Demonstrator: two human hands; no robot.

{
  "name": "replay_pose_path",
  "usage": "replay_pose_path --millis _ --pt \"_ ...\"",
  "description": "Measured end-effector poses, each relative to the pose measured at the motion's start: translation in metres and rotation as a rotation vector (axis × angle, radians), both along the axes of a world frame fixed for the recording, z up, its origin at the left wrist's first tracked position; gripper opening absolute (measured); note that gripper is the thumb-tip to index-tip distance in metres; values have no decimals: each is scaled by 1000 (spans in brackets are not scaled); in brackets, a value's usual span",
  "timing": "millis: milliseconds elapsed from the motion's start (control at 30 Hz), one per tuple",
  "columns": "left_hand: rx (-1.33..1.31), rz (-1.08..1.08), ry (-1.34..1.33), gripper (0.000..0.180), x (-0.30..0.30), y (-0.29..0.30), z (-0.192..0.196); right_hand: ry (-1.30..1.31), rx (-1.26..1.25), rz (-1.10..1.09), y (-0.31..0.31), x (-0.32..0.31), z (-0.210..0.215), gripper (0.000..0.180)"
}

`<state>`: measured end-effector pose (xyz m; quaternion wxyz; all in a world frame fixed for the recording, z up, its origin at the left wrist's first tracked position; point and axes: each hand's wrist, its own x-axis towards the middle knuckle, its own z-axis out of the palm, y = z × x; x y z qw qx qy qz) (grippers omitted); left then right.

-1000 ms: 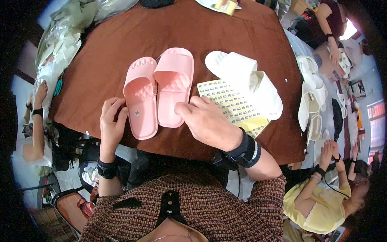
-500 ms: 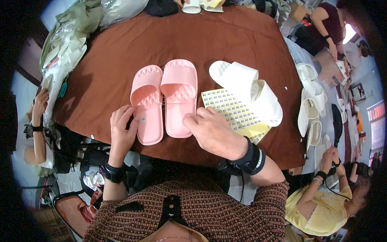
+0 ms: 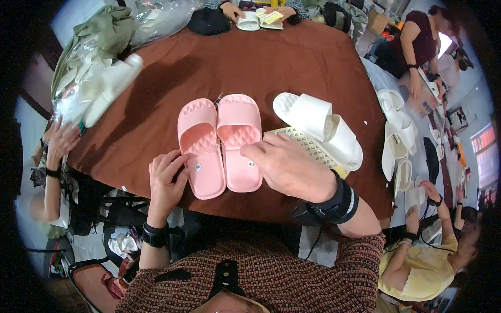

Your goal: Attaching size labels to the footbeds of several pairs of slippers.

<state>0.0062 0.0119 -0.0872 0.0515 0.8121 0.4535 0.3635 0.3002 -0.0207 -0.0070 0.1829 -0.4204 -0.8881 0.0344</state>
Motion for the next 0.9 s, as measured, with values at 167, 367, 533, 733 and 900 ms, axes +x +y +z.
replay_pose_path --millis 167,367,533,733,900 --pt "-20 -14 -26 27 -3 2 -1 -46 58 -32 23 -3 16 25" --pt "-17 -34 -94 19 -7 1 -2 -106 -40 5 39 -20 18 31" --pt "-2 -43 -131 14 -8 2 0 -83 -61 82 49 -42 -4 37" --pt "-28 -74 -161 14 -8 2 3 -173 -143 -13 63 -57 -30 37" --pt "-51 -65 -158 14 -8 2 2 -91 -23 -52 64 -60 -35 33"
